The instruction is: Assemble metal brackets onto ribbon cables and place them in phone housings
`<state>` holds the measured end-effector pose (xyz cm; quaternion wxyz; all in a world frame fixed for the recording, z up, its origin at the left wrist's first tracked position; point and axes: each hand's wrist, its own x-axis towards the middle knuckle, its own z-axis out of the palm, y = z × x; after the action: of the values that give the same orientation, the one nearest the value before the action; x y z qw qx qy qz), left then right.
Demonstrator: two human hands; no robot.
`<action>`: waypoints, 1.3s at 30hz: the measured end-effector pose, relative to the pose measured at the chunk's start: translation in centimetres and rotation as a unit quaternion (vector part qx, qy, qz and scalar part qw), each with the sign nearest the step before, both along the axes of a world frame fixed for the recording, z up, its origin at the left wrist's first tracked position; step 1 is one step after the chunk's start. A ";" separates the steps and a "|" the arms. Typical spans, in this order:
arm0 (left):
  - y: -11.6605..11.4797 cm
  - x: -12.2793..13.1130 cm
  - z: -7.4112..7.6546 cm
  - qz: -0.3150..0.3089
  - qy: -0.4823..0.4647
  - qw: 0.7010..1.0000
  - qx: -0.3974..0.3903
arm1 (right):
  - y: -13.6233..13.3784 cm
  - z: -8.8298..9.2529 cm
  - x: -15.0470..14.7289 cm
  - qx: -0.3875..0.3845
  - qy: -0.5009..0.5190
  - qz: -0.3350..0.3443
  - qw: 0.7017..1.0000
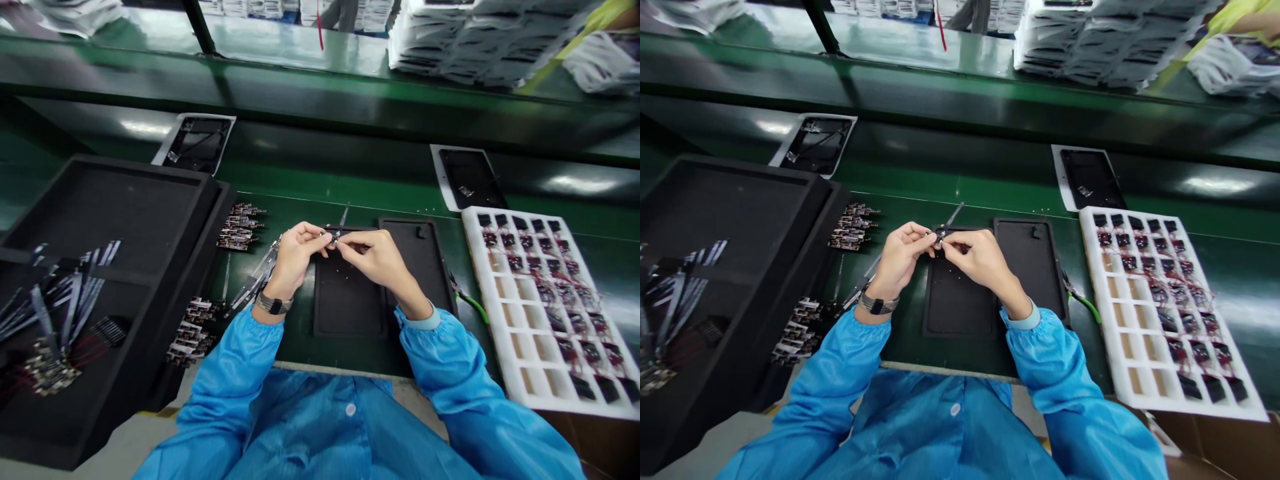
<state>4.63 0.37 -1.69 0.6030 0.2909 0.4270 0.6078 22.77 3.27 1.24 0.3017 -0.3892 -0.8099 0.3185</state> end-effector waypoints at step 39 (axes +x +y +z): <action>0.0 -0.1 -0.6 -0.014 -0.002 1.000 -0.009 | 0.2 -0.2 -0.2 -0.189 0.083 -0.018 0.978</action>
<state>4.53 0.34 -2.28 0.6147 0.2899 0.4271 0.5963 22.59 3.50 1.07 0.2946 -0.4255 -0.7002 0.4917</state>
